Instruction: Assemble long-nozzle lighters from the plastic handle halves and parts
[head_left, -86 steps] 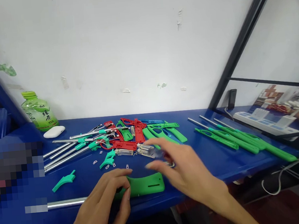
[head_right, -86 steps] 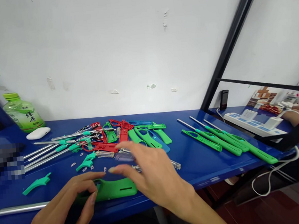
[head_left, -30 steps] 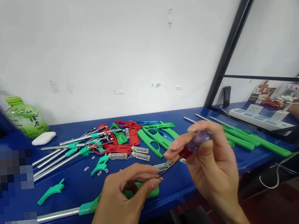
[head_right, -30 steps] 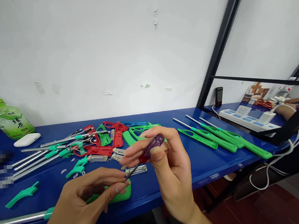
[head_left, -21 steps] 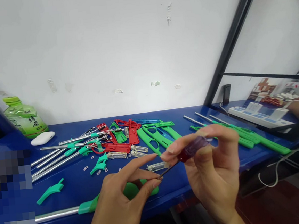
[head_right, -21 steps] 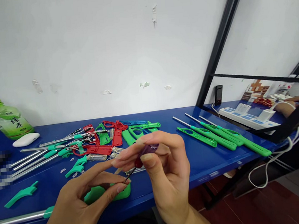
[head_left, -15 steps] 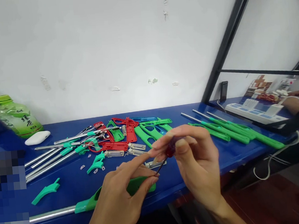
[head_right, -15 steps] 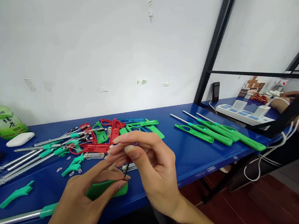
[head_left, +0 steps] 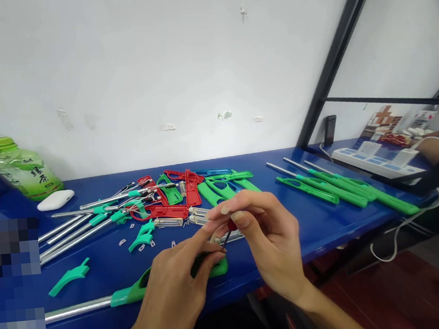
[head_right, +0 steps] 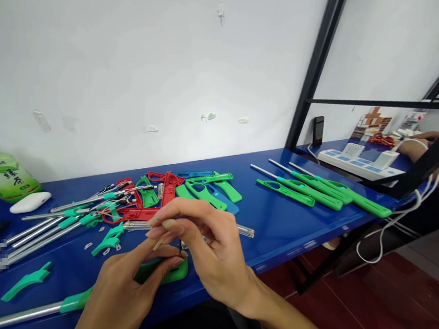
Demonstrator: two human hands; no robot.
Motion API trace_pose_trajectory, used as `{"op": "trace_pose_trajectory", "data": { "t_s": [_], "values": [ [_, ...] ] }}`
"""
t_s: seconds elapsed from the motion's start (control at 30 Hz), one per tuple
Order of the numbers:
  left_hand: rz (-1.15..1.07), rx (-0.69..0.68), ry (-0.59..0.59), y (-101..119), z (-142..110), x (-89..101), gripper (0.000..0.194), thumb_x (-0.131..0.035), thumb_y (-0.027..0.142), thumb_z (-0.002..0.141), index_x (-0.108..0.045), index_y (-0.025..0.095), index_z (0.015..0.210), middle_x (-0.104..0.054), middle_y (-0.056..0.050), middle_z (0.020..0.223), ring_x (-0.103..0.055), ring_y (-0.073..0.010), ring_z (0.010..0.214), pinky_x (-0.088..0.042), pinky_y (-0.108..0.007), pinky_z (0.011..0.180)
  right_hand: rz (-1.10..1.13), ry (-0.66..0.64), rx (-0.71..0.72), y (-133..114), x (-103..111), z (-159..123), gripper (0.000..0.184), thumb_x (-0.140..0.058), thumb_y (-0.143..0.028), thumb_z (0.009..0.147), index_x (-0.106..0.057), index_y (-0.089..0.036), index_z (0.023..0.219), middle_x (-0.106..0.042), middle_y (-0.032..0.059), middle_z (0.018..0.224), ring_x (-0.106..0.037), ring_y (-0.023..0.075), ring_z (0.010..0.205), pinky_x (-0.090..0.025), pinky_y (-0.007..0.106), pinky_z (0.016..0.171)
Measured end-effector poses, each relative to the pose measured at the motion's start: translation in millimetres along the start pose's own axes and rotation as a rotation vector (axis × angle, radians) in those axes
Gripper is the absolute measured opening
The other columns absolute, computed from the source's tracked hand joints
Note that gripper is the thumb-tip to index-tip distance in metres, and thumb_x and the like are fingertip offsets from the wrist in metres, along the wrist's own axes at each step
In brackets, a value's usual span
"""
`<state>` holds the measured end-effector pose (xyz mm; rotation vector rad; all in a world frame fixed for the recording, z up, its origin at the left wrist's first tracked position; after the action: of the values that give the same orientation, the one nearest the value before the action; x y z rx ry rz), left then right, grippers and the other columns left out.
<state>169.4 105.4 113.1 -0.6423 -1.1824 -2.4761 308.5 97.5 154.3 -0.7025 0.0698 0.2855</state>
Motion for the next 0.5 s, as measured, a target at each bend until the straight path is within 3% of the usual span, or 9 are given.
{"op": "trace_pose_trajectory", "data": {
  "t_s": [0.1, 0.2, 0.3, 0.37, 0.5],
  "values": [
    [0.026, -0.003, -0.005, -2, 0, -0.4, 0.038, -0.066, 0.020, 0.096, -0.076, 0.038, 0.127, -0.086, 0.013, 0.091, -0.085, -0.0148, 0.080, -0.064, -0.021, 0.075, -0.041, -0.006, -0.008, 4, 1, -1, 0.021, -0.063, -0.020, 0.113, -0.076, -0.033, 0.121, -0.082, -0.0017, 0.111, -0.081, 0.0137, 0.091, -0.068, 0.028, 0.078],
    [0.053, -0.007, -0.017, -2, 0, -0.7, 0.029, -0.066, 0.021, 0.096, -0.078, 0.036, 0.118, -0.086, 0.012, 0.094, -0.085, -0.0154, 0.082, -0.065, -0.022, 0.075, -0.078, -0.055, -0.040, 7, -2, -1, 0.023, -0.063, -0.021, 0.112, -0.077, -0.034, 0.124, -0.083, -0.0010, 0.114, -0.081, 0.0156, 0.091, -0.068, 0.030, 0.076],
    [0.083, -0.005, -0.036, 2, 0, 1.0, 0.020, -0.067, 0.025, 0.098, -0.080, 0.033, 0.109, -0.087, 0.009, 0.098, -0.085, -0.0161, 0.084, -0.065, -0.022, 0.076, -0.144, -0.078, -0.044, 2, -3, -1, 0.026, -0.060, -0.022, 0.114, -0.078, -0.035, 0.127, -0.083, -0.0008, 0.121, -0.081, 0.0182, 0.108, -0.067, 0.035, 0.093],
    [0.118, -0.010, -0.051, 7, -1, 3.1, 0.022, -0.064, 0.028, 0.101, -0.080, 0.032, 0.114, -0.087, 0.005, 0.104, -0.085, -0.0168, 0.090, -0.067, -0.024, 0.081, -0.177, -0.090, -0.040, -2, -4, 1, 0.030, -0.057, -0.020, 0.115, -0.077, -0.035, 0.131, -0.083, -0.0008, 0.125, -0.079, 0.0187, 0.116, -0.065, 0.037, 0.101],
    [0.348, -0.130, -0.094, 17, -11, 3.4, 0.031, -0.056, 0.032, 0.105, -0.077, 0.030, 0.128, -0.085, -0.002, 0.119, -0.084, -0.0236, 0.103, -0.071, -0.035, 0.086, -0.244, -0.087, -0.029, -3, -1, 3, 0.028, -0.064, -0.021, 0.112, -0.078, -0.037, 0.130, -0.082, -0.0010, 0.111, -0.078, 0.0173, 0.097, -0.064, 0.035, 0.086]
  ]
}}
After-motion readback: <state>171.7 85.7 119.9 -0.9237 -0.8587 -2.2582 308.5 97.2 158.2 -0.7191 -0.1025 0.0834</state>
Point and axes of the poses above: each hand's wrist, its own z-axis towards the middle knuckle, its own x-axis out of the back of the hand, y = z × x, the point moved 10 cm from there along z, towards the middle knuckle
